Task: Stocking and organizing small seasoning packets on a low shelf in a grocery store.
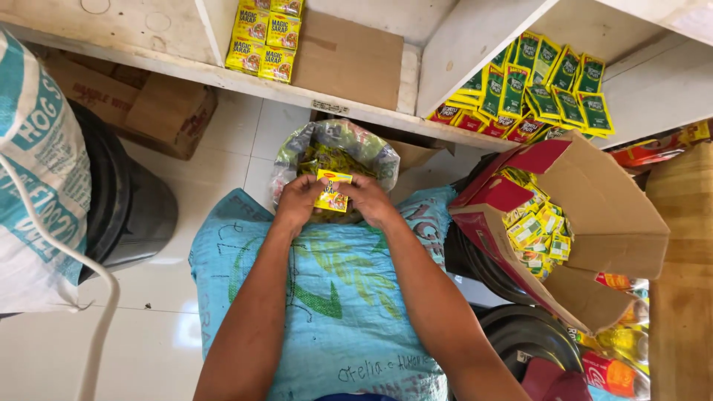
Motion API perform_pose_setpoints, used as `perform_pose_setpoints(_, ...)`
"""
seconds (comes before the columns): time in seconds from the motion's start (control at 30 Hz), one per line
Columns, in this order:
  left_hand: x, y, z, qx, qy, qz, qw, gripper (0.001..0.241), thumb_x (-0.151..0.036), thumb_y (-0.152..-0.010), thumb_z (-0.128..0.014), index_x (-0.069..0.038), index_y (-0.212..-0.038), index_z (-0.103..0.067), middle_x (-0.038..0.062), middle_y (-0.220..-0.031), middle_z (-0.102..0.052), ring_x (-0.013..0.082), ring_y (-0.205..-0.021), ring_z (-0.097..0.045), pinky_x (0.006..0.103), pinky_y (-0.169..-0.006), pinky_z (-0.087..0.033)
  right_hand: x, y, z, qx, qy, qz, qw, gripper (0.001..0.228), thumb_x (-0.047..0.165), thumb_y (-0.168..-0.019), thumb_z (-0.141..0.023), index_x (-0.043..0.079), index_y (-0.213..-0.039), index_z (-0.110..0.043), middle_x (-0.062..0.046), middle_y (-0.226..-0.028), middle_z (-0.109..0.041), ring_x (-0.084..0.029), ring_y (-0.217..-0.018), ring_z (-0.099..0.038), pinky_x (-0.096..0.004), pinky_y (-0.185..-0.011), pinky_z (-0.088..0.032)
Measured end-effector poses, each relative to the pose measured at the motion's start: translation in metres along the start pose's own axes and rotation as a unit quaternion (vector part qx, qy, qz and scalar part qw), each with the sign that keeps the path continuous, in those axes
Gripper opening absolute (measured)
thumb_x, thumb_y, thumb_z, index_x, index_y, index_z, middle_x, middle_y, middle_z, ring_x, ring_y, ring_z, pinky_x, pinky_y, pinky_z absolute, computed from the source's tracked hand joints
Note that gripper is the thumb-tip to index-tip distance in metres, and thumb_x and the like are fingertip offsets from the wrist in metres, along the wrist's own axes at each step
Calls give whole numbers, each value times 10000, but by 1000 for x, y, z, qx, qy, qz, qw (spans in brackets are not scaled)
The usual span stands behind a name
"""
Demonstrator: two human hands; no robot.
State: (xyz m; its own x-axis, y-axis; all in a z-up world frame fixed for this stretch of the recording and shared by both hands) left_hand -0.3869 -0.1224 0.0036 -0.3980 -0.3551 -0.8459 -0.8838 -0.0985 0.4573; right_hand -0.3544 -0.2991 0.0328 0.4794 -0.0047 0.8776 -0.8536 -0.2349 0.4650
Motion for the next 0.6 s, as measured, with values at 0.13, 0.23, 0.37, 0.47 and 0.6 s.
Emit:
perform_pose_setpoints(0.13, 1, -3, -2, 4, 1, -31, 999, 218, -278, -928, -801, -79, -962, -719, 21, -738, -596, 112, -629, -642, 234, -467, -587, 16, 5, -14, -26, -22, 22, 999, 230, 244, -913, -803, 68, -1042, -729, -5, -815, -605, -108, -715, -692, -242, -556, -625)
perform_pose_setpoints(0.23, -15, 9, -9, -5, 6, -36, 999, 214, -318, -909, -823, -119, -925, -744, -48, -707, -590, 52, -620, -605, 181, -487, -533, 32, 18, -24, -24, 23, 58, 998, 143, 204, -913, -802, 75, -958, -759, -1, -781, -613, -85, -741, -624, -203, -611, -541)
perform_pose_setpoints(0.37, -11, 7, -5, -22, -13, -65, 998, 162, -286, -937, -791, -139, -897, -739, -57, -678, -559, 39, -622, -549, 164, -512, -436, 32, 20, -32, -25, 24, 83, 996, 126, 224, -938, -781, 99, -948, -768, 16, -763, -620, -71, -731, -589, -200, -658, -500)
perform_pose_setpoints(0.47, -23, 15, -10, -30, -3, -64, 998, 163, -279, -925, -800, -147, -864, -725, -63, -671, -555, 33, -615, -530, 162, -531, -407, 30, 11, -29, -36, 15, 87, 995, 114, 198, -948, -745, 86, -940, -759, 7, -732, -596, -68, -689, -583, -191, -592, -484)
perform_pose_setpoints(0.6, -20, 12, -8, -51, 17, -59, 997, 158, -267, -936, -784, -153, -860, -707, -53, -686, -555, 45, -621, -525, 174, -567, -403, 25, 6, -29, -39, -18, 72, 997, 123, 204, -953, -727, 99, -890, -732, 24, -705, -582, -45, -627, -564, -162, -498, -456)
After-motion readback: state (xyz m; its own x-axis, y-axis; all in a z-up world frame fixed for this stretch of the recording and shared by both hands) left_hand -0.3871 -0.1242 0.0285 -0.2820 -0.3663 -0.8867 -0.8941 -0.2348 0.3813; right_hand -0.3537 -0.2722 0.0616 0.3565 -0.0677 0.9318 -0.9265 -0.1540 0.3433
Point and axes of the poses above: each hand's wrist, its own y-axis away from the middle knuckle, its own z-axis out of the back of the hand, x = y × z, the point moved 2 cm from there along -y, towards the middle knuckle
